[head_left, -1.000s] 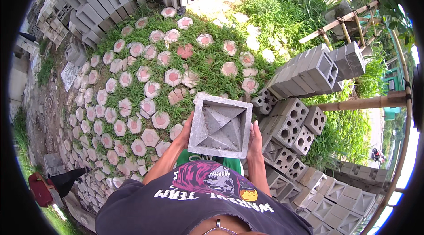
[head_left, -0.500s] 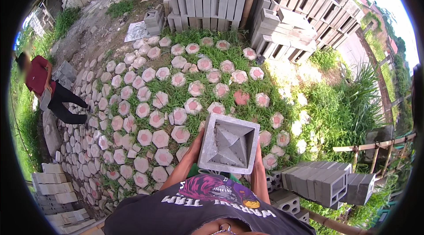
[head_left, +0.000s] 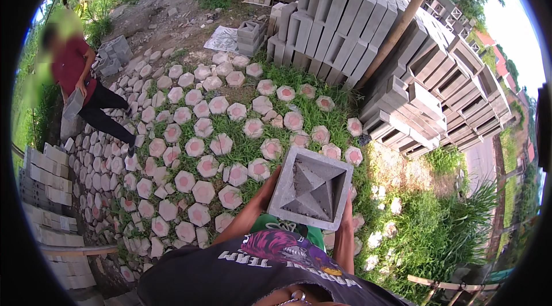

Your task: The person carries concrete ventilation blocks and stacks them one by one on a white sack on the ground.

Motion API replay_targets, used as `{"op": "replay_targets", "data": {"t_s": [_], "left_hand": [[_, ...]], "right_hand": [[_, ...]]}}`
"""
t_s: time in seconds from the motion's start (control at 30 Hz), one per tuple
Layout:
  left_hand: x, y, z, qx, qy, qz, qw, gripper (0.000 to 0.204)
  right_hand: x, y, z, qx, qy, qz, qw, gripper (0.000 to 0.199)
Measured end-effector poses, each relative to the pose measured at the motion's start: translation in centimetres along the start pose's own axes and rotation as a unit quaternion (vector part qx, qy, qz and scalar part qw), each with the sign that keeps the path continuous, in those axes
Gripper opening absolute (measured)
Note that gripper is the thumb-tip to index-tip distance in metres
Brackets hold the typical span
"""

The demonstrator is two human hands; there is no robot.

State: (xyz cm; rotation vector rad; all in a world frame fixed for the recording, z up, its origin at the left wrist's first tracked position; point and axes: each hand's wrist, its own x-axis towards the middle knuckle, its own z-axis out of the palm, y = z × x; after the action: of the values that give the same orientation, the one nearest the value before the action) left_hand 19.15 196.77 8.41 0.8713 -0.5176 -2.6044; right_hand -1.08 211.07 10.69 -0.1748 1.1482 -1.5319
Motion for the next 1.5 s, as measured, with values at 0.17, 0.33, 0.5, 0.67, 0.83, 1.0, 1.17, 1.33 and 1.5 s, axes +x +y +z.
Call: {"op": "replay_targets", "data": {"t_s": [0.17, 0.33, 0.5, 0.67, 0.83, 1.0, 1.17, 1.33, 1.5], "left_hand": [[4.2, 2.6, 0.1, -0.005, 0.055, 0.048, 0.997, 0.064], [10.0, 5.2, 0.6, -0.054, 0.085, 0.088, 0.991, 0.066], [18.2, 9.8, 0.1, -0.040, 0.112, 0.127, 0.985, 0.071], [23.3, 14.5, 2.3, -0.124, 0.096, 0.129, 0.979, 0.072], [21.5, 20.5, 10.1, -0.061, 0.194, 0.217, 0.955, 0.073], [24.8, 24.6, 5.8, -0.199, 0.190, 0.168, 0.947, 0.073], [28.3, 29.4, -2.7, -0.215, 0.172, 0.197, 0.941, 0.072], [28.7, 39.6, -4.1, -0.169, 0.198, 0.219, 0.940, 0.070], [26.2, 48.0, -0.8, 0.005, 0.265, 0.313, 0.912, 0.070]], "right_hand": [[6.1, -3.2, 2.0, -0.068, -0.017, -0.024, 0.997, 0.069], [16.2, -5.5, 0.2, -0.056, -0.112, 0.005, 0.992, 0.072], [26.7, -10.2, 1.1, -0.049, -0.156, 0.037, 0.986, 0.072], [35.3, -15.0, 3.0, -0.088, -0.159, 0.064, 0.981, 0.076], [41.8, -17.2, 5.6, -0.090, -0.171, 0.152, 0.969, 0.071], [48.0, -17.0, 10.1, -0.101, -0.192, 0.175, 0.960, 0.069], [54.9, -15.2, 15.8, -0.095, -0.209, 0.194, 0.954, 0.068], [60.2, -15.6, 23.3, -0.118, -0.251, 0.165, 0.946, 0.077], [64.0, -16.0, 28.8, -0.091, -0.227, 0.164, 0.956, 0.077]]}}
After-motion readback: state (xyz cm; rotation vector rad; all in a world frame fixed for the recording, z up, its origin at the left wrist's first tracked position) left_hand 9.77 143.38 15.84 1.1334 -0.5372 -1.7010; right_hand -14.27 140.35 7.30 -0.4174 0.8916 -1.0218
